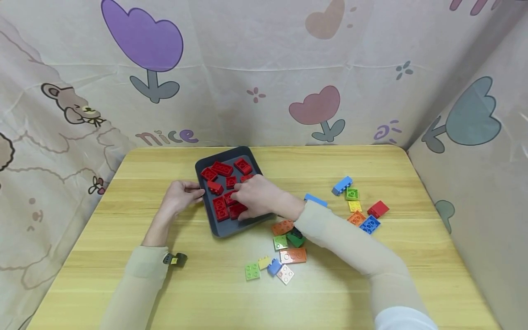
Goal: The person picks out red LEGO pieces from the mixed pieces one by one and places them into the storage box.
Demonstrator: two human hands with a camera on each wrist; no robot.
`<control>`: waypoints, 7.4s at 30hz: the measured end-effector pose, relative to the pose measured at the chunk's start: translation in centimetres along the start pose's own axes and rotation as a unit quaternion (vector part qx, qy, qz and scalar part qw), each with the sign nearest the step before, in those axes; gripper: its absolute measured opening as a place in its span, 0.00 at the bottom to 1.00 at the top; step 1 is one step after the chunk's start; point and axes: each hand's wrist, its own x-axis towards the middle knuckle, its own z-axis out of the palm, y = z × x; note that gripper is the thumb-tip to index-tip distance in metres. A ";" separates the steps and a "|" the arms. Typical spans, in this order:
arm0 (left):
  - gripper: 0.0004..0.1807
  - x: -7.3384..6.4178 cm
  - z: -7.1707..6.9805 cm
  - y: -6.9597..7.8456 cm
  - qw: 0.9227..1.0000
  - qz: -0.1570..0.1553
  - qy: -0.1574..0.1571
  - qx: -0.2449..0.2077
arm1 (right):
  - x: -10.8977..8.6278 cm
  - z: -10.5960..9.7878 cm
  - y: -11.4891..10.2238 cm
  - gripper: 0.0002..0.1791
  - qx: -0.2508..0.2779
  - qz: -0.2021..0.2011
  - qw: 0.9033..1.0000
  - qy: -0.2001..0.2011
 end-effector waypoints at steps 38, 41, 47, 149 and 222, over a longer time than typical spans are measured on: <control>0.22 0.1 0.0 0.0 1.000 0.002 0.004 0.002 | -11.3 1.2 5.1 0.41 0.033 0.105 0.984 0.136; 0.22 0.1 0.0 0.0 1.000 0.001 0.002 -0.002 | -12.3 1.2 5.5 0.41 0.035 0.123 0.981 0.145; 0.22 0.1 0.0 0.0 1.000 0.002 0.002 -0.003 | -14.6 1.6 6.2 0.42 0.049 0.177 0.973 0.138; 0.22 -0.1 0.0 0.2 1.000 -0.004 0.002 -0.001 | -30.9 6.7 10.0 0.26 0.167 0.407 0.898 0.006; 0.21 0.2 -0.1 0.0 1.000 0.006 0.000 0.006 | -13.5 1.0 7.4 0.19 0.053 0.148 0.978 0.136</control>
